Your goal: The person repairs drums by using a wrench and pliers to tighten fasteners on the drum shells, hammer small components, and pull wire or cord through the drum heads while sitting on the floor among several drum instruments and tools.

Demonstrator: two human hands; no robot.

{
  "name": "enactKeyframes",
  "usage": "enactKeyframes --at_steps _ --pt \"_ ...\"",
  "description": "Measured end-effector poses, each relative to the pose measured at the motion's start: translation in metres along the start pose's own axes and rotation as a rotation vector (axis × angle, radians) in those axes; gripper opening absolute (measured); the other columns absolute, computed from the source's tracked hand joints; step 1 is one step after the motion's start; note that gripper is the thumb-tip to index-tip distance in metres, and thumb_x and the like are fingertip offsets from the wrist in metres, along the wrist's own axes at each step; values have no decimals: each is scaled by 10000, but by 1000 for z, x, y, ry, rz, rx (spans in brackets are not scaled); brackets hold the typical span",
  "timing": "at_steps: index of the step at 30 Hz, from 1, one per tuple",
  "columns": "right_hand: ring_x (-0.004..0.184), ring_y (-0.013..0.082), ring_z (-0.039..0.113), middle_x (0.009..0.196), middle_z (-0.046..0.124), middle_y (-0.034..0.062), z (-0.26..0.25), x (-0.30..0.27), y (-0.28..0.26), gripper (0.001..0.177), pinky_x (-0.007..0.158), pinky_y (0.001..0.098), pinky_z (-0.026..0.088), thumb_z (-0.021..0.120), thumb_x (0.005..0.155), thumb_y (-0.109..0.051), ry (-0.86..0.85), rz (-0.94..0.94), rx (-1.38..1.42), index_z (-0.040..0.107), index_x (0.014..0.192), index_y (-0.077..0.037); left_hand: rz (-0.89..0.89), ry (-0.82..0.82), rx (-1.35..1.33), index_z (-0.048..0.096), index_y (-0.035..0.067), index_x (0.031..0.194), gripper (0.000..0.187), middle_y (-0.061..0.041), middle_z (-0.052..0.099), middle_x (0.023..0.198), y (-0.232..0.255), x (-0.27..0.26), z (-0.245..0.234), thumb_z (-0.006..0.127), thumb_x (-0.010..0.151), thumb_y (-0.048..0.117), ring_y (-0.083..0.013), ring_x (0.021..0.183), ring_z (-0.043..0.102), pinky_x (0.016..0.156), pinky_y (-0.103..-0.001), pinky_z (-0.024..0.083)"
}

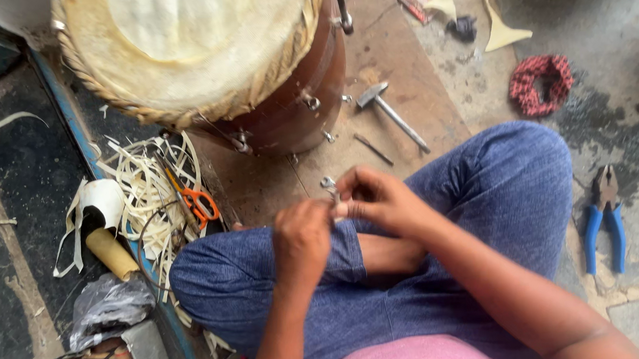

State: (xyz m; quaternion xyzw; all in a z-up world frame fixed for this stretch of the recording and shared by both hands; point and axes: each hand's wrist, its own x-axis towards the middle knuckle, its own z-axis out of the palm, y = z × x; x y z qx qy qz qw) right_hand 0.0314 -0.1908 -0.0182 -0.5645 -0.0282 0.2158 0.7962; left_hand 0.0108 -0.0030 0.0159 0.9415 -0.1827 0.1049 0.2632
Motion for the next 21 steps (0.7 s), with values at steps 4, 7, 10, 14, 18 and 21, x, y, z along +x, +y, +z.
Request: enactKeyframes --at_steps 4,7,10,14,18,21 --pt "676 67 491 851 612 5 18 -9 -32 190 588 229 414 840 850 -116 249 -315 -555 713 972 -43 36 88 -26 708 62 1003 118 -69 689 888 20 15 -14 723 888 84 -263 845 671 783 -424 490" --pt "708 33 544 894 658 -16 24 -12 -71 181 617 198 451 802 886 -92 319 -495 -617 706 1029 -36 92 226 -62 705 61 1020 174 -69 702 930 33 33 -39 771 895 163 -247 842 659 764 -416 475" --pt "762 25 539 904 651 -9 20 -6 -112 177 669 184 450 789 945 -65 422 -616 -607 693 1088 -22 162 419 -58 700 69 1078 191 -63 693 979 39 49 -74 787 931 154 -249 909 651 836 -409 487" --pt "775 15 526 1012 699 12 19 24 -148 147 687 178 439 772 1016 -44 487 -784 -581 655 1092 0 223 611 10 676 93 1225 226 -65 690 1212 29 80 -106 743 1048 217 -271 1177 627 1089 -421 455" --pt "705 7 538 1024 733 32 26 49 -152 151 613 180 438 789 984 -47 524 -846 -725 658 1042 2 214 593 131 670 129 1279 325 -49 669 1335 7 115 -99 679 1052 361 -258 1319 568 1196 -481 281" --pt "726 11 557 1026 742 31 27 54 -148 145 638 186 464 784 989 -47 543 -809 -761 660 1050 -2 225 593 136 675 156 1292 297 -15 674 1351 -6 120 -87 662 1070 352 -227 1334 569 1211 -469 244"
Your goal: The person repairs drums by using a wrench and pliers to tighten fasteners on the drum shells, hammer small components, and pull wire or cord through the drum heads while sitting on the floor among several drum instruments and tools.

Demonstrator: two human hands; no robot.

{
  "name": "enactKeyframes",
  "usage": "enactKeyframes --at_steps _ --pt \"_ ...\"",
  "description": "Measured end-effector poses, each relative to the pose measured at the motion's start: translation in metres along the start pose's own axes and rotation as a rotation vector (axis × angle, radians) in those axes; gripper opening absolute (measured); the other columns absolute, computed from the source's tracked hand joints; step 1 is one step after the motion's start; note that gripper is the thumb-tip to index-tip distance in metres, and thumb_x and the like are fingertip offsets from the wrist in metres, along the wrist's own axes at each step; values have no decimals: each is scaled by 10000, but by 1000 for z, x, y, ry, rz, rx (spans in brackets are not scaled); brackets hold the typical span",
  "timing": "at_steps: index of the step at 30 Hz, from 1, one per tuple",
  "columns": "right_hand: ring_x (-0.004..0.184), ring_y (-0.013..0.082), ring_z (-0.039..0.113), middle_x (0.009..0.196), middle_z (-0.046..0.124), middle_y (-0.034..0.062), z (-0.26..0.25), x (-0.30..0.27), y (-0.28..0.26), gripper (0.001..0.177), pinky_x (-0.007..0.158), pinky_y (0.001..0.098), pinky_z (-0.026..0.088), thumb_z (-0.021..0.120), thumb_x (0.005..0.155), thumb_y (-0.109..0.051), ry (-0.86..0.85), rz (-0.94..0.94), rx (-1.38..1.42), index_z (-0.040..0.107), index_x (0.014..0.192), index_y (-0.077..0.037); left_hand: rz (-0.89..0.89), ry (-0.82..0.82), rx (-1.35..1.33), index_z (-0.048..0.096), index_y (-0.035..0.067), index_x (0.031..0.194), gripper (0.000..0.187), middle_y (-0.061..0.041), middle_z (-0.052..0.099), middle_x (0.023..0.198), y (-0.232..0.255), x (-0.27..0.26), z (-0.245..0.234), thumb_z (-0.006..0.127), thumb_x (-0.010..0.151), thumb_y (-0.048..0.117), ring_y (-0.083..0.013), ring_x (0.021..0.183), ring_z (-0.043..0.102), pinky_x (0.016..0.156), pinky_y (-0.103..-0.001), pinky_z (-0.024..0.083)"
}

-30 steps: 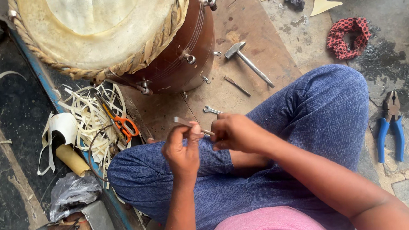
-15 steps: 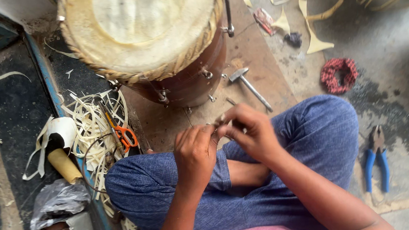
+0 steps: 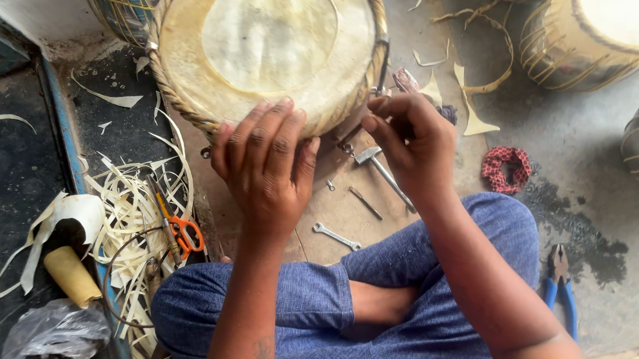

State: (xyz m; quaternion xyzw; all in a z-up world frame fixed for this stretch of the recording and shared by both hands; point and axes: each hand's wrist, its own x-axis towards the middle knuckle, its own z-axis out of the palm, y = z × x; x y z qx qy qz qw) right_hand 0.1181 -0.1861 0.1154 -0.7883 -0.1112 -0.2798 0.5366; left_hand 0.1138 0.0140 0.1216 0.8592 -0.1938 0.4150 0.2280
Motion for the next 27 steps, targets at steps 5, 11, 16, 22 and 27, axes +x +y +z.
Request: enactKeyframes --at_steps 5,11,16,22,27 --pt "718 24 591 1028 753 39 -6 -3 -3 158 631 190 480 797 980 -55 -29 -21 -131 654 1029 -9 11 5 -20 675 166 1302 264 -5 676 1356 -8 -8 7 653 1091 322 -216 1328 573 1211 -457 239" --pt "703 54 581 931 700 40 -11 0 -19 187 636 216 463 830 953 -88 -52 -59 -260 673 1030 -21 20 -5 -25 669 152 1311 263 -14 670 1362 -6 -6 4 656 1097 302 -213 1333 569 1214 -459 225" --pt "684 56 564 940 697 36 -10 5 -24 196 612 225 456 818 961 -124 -97 -42 -267 662 1031 -27 24 -13 -25 661 145 1321 273 -22 664 1367 -6 -6 3 657 1098 301 -218 1335 564 1216 -460 215" --pt "634 39 536 905 692 25 -9 7 -23 205 575 222 436 818 956 -136 -121 -112 -317 646 1018 -44 26 -6 -19 658 149 1320 270 -21 666 1367 -6 -7 4 655 1096 300 -216 1335 568 1218 -460 212" --pt "648 3 522 946 707 12 6 3 -19 314 555 195 415 812 960 -108 -49 -124 -151 544 1105 -33 23 -7 -8 661 144 1318 271 -23 672 1358 -5 -6 3 654 1096 299 -218 1329 576 1219 -457 216"
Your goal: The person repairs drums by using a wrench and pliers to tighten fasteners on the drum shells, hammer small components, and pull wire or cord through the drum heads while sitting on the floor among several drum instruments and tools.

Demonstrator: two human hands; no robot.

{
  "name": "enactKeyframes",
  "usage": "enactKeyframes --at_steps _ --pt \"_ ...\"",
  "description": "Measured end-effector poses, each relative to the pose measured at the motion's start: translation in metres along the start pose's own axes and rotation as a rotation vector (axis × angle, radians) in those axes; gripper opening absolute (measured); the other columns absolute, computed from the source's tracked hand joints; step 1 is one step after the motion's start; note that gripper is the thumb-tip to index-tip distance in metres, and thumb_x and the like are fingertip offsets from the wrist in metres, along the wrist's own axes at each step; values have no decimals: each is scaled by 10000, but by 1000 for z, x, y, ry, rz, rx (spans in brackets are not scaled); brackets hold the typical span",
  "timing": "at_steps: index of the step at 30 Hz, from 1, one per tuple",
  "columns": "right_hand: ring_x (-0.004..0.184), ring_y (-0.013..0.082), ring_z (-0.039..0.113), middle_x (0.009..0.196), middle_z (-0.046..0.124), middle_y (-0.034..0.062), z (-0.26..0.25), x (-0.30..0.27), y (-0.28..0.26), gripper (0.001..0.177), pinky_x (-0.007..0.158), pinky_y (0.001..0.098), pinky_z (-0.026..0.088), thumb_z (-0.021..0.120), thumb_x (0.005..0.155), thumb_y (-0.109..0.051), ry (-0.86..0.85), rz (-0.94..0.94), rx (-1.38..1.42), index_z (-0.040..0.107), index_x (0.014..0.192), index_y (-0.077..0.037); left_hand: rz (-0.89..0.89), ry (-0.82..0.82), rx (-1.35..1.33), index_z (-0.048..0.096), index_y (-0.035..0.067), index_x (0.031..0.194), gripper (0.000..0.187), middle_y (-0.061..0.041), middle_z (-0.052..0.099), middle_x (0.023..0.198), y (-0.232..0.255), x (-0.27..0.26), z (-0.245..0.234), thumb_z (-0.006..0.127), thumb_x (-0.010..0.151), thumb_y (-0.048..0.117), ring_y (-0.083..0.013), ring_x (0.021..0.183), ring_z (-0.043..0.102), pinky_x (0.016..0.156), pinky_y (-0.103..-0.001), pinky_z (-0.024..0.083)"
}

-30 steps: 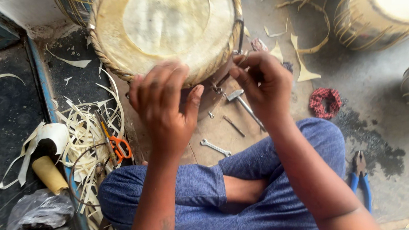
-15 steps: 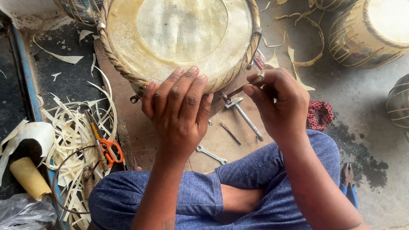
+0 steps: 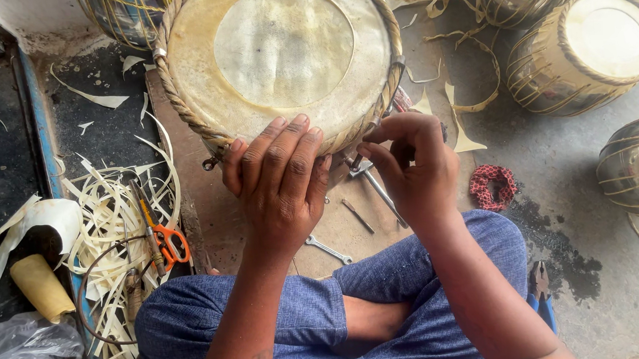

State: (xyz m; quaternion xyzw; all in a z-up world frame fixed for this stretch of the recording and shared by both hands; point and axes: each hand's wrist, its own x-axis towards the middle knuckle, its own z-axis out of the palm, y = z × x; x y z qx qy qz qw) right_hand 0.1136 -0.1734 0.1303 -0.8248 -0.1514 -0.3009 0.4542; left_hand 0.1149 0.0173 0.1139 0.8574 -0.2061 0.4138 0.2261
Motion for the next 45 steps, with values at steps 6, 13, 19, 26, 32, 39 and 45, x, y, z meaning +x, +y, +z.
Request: enactKeyframes --at_steps 6,13,19,26,32,39,45 --pt "581 8 470 748 629 -7 7 -2 5 253 511 205 363 841 931 -64 -12 -35 -94 633 1075 -48 0 16 -8 669 142 1306 267 -24 672 1352 0 0 2 648 1089 295 -224 1323 579 1216 -459 211" --pt "585 2 468 703 607 -11 9 -5 10 209 510 207 363 836 926 -60 -9 -7 -73 657 1033 -43 -46 37 -25 675 137 1273 247 -27 683 1308 8 5 1 660 1085 297 -229 1312 589 1218 -467 230" --pt "652 5 548 814 659 0 11 -9 23 191 566 193 436 807 951 -57 -8 16 1 638 1038 -48 -39 54 -144 678 114 1285 312 -33 659 1220 23 23 5 676 1074 343 -216 1149 583 1130 -452 317" --pt "588 23 476 665 551 -12 14 -15 28 180 539 213 390 791 903 -25 25 91 -59 660 1025 -45 -82 39 -40 726 195 1179 215 7 572 1047 38 35 6 729 1008 325 -210 1041 528 963 -445 321" --pt "650 11 417 692 498 -52 24 -19 36 97 566 203 356 722 994 -8 56 134 -8 643 947 -38 -167 69 -27 697 194 1097 194 12 553 1021 46 34 13 771 968 318 -220 1035 536 968 -449 327" --pt "681 14 408 723 501 -65 19 -17 38 95 596 196 349 680 986 43 43 111 -13 650 913 -10 -169 102 -43 638 175 1058 236 -3 550 1038 42 32 19 793 961 325 -225 1032 536 951 -450 324" --pt "715 12 418 763 527 -50 21 -16 39 122 614 204 348 666 1015 21 73 138 22 632 905 -19 -198 88 -65 604 173 1005 228 -9 531 1013 43 32 17 780 969 315 -230 1013 532 953 -451 331"
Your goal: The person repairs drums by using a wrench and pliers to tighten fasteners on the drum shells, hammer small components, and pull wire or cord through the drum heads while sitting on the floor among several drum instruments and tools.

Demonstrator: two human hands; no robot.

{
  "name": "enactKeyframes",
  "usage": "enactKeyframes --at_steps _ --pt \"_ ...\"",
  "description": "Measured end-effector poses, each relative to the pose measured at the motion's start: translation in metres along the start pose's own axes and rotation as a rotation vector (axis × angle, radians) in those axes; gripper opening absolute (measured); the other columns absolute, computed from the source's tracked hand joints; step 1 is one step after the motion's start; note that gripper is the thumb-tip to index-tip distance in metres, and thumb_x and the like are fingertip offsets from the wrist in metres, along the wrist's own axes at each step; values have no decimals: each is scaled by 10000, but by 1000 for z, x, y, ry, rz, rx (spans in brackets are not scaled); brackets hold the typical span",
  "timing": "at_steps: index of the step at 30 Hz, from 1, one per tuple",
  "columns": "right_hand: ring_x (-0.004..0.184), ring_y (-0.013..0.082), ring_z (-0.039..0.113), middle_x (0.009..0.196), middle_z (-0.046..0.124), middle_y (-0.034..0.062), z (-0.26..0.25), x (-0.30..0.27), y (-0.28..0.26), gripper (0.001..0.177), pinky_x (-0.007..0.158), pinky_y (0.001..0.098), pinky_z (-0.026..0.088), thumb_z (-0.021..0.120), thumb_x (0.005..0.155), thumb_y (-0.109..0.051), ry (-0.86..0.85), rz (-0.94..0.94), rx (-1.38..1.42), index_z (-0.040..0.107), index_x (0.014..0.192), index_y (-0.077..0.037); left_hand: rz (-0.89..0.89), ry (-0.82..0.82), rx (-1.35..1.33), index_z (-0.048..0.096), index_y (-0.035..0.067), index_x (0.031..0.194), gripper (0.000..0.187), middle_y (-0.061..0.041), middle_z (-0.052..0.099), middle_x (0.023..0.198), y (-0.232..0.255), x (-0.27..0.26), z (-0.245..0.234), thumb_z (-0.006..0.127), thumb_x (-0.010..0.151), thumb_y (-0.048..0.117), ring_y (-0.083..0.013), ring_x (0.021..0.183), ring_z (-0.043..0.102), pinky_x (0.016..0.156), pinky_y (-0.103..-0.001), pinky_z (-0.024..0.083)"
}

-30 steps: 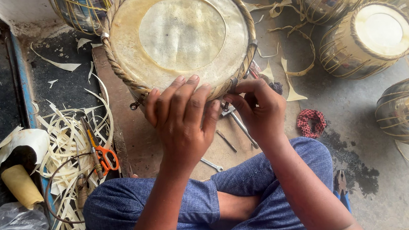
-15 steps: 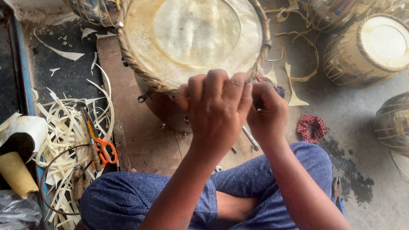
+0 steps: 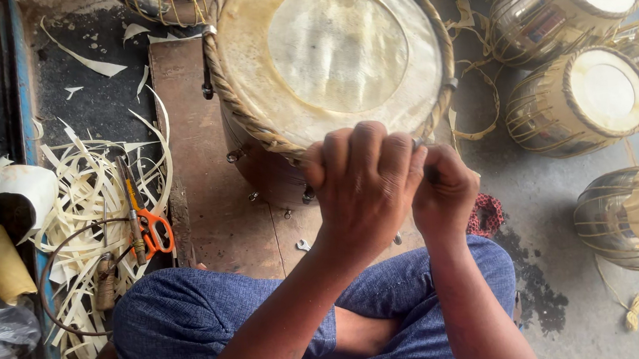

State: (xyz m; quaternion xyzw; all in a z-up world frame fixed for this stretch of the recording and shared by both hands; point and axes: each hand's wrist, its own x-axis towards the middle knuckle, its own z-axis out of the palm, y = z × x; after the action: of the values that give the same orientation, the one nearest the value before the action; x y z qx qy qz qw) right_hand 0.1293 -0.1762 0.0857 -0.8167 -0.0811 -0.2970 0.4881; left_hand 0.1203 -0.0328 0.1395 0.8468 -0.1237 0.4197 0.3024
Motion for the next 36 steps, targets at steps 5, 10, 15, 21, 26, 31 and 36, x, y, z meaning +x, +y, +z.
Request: enactKeyframes --at_steps 5,10,15,21,26,31,36 --pt "723 25 407 740 497 -39 -5 4 -8 136 623 216 367 668 1021 -7 -49 -20 -119 619 895 -20 6 10 30 579 175 973 235 -12 520 990 -1 1 1 772 987 308 -231 987 532 933 -449 335" --pt "747 22 468 822 575 -24 -11 -3 9 65 636 202 411 693 1004 -34 -132 170 85 633 993 -14 8 7 30 577 176 980 231 -14 533 1015 -2 0 0 762 992 313 -237 1022 540 957 -452 342" --pt "824 99 619 970 665 51 -17 -51 126 180 694 252 500 694 997 -87 -153 509 431 623 1125 19 13 -13 5 602 187 1037 219 -14 546 1048 -3 -4 3 755 1006 340 -245 1054 536 968 -470 332" --pt "954 339 725 1033 757 206 45 -154 271 309 823 442 557 596 876 -30 -878 537 -529 820 1070 -118 26 9 114 622 214 1057 242 -19 550 1079 -3 -9 15 748 1011 415 -279 1101 515 985 -502 313" --pt "896 400 707 936 711 218 83 -184 269 197 769 509 554 526 927 -57 -889 242 -622 707 994 -15 61 -15 135 631 204 1157 278 -23 553 1140 -3 -13 7 736 1060 442 -282 1156 469 1006 -490 327" --pt "950 352 725 1056 699 179 85 -176 243 146 766 466 591 620 913 -112 -942 365 -724 729 1000 -67 226 41 145 600 143 1239 314 -106 525 1146 3 -29 -6 818 1082 306 -305 1139 475 961 -459 373" --pt "944 369 681 952 713 159 36 -156 187 348 774 499 536 828 797 -315 -801 380 -292 679 1010 -84 -117 -260 122 676 100 1194 290 -18 662 810 10 -52 5 832 1073 312 -229 730 647 669 -379 483"
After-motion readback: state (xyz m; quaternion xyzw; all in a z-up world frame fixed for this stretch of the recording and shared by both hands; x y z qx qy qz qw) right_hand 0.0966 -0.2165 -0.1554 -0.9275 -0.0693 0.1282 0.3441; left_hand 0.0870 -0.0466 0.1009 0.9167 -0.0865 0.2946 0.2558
